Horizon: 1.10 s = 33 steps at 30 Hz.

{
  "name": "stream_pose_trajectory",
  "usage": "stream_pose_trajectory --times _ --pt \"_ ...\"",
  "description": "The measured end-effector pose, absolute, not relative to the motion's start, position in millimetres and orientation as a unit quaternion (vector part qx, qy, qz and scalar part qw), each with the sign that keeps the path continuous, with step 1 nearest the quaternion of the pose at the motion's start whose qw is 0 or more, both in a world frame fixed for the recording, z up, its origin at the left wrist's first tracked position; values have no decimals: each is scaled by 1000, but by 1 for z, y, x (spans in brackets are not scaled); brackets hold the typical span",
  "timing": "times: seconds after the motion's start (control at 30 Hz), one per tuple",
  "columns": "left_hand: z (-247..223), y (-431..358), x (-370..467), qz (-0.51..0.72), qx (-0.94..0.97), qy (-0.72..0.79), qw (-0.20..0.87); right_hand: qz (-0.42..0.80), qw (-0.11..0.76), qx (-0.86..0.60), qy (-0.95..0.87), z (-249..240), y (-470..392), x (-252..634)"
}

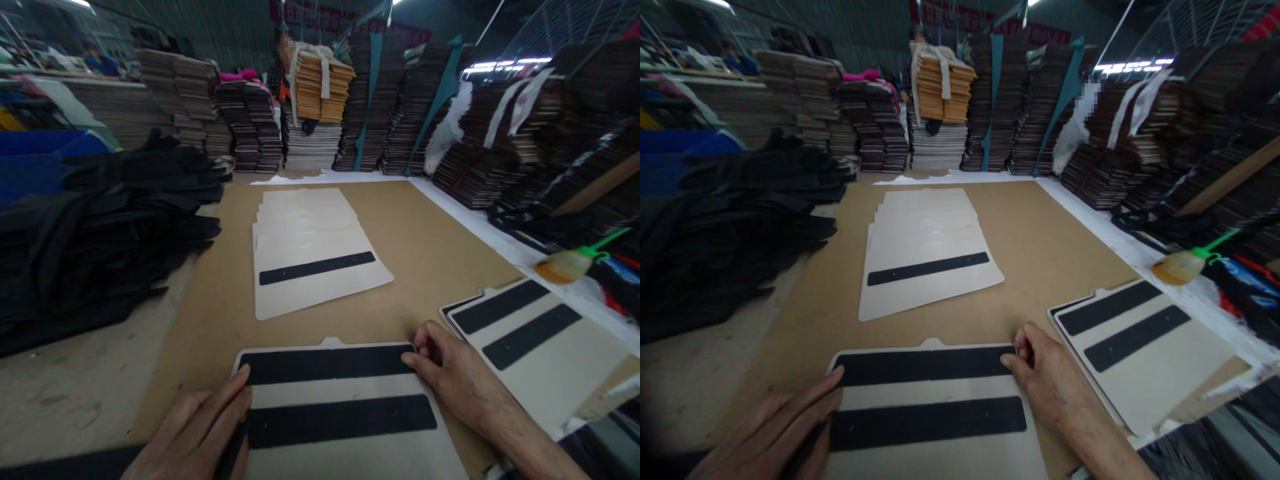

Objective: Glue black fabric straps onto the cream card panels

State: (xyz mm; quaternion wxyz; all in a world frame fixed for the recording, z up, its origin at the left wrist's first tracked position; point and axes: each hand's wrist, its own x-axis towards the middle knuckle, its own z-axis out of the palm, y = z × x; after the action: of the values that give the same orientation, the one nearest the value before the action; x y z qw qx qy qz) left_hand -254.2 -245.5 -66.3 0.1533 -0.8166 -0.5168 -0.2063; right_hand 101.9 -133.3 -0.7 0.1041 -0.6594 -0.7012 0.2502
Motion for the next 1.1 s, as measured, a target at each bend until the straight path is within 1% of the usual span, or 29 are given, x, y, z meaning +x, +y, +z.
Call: stream_pose_trajectory --times 0.17,0.27,0.43,0.53,0.63,0.7,0.83,0.93,1.03,1.1 --pt "-50 -249 -241 -166 -801 -560 135 203 98 -599 -769 -1 -140 100" --pt "-39 -250 -229 -138 -772 -609 120 144 78 -559 -813 4 -145 96" --pt "-24 -248 -213 -16 -776 -625 89 -43 -62 -499 -863 9 -152 86" --pt "-18 -244 -203 48 -772 -628 91 -157 -71 -432 -885 -1 -154 78" --pt "-12 -239 -195 72 -773 -625 84 -229 -63 -382 -893 -14 -156 71" --pt "-9 -236 -193 80 -772 -626 73 -238 -62 -368 -897 -16 -157 69" --pt "-7 -232 -196 91 -759 -643 43 -217 -49 -371 -902 -9 -159 74" --pt "-10 -234 -203 73 -762 -643 38 -192 -29 -382 -904 -6 -158 87" --pt "-18 -239 -214 26 -779 -623 63 -162 -21 -411 -897 -8 -156 105" --pt "-26 -241 -224 -23 -796 -596 105 -151 -19 -432 -889 -6 -155 118"
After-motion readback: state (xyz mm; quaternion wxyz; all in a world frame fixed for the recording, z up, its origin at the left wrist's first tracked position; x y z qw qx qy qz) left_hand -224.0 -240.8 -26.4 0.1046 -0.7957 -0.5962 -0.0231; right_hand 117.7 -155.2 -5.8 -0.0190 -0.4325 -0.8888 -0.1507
